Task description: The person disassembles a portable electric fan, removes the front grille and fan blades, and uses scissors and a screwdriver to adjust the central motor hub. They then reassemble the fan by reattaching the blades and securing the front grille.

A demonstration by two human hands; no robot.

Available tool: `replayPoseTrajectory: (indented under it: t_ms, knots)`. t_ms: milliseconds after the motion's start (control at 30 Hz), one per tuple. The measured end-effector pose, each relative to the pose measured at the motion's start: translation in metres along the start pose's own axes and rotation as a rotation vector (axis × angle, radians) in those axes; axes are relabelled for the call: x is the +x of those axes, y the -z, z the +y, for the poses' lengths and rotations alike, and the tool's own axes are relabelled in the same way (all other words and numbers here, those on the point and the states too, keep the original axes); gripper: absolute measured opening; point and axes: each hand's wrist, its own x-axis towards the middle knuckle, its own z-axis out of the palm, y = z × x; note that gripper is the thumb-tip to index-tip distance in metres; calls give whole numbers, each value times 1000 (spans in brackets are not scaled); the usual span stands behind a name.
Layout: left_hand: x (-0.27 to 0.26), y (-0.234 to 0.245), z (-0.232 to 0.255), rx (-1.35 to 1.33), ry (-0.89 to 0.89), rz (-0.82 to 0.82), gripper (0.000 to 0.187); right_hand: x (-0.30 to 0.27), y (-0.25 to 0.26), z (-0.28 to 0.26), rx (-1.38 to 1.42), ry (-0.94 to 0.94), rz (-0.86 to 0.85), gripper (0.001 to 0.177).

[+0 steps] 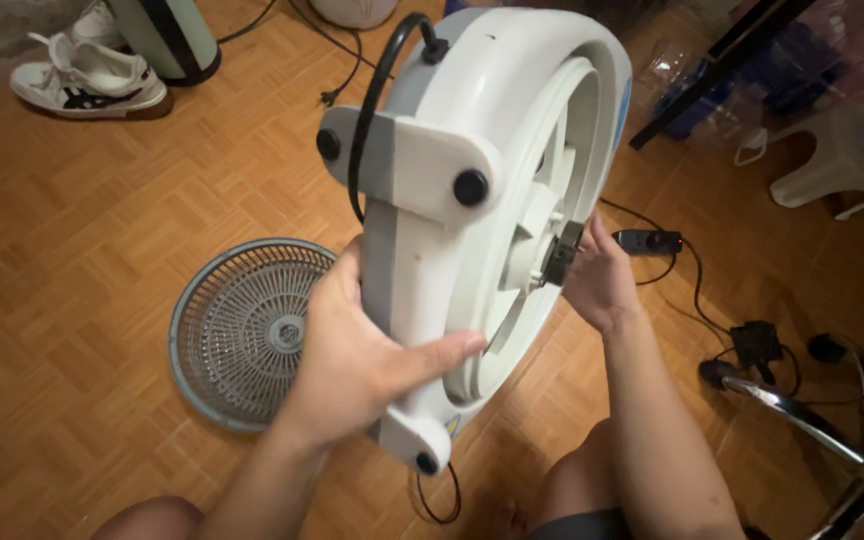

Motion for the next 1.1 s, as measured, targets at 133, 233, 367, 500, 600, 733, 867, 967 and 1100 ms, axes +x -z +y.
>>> replayPoseTrajectory:
  t_ms: [133,233,367,500,600,733,867,967,1100]
  knots:
    - [12,7,-32,-129,-5,-10,64,1,14,3,-35,60,47,67]
    - [15,8,-67,-182,85,41,60,9,35,9,-101,-6,303,60]
    - [18,17,-134,-116,236,105,59,15,76,20,-194,-8,602,61]
    - [12,30,-216,23,354,95,55,22,123,33,-379,-83,742,65]
    - [4,35,-272,-82,525,66,50,29,165,56,-413,-177,739,68]
    - [-14,44,-329,-55,725,64,47,40,208,87,-376,-322,609,72]
    - [-20,52,-364,-116,764,62,46,30,196,87,-533,-344,818,70]
    - [-20,56,-372,-98,876,78,45,24,179,83,-591,-344,848,66]
    - [-18,59,-377,-243,943,135,40,25,174,85,-648,-351,826,62]
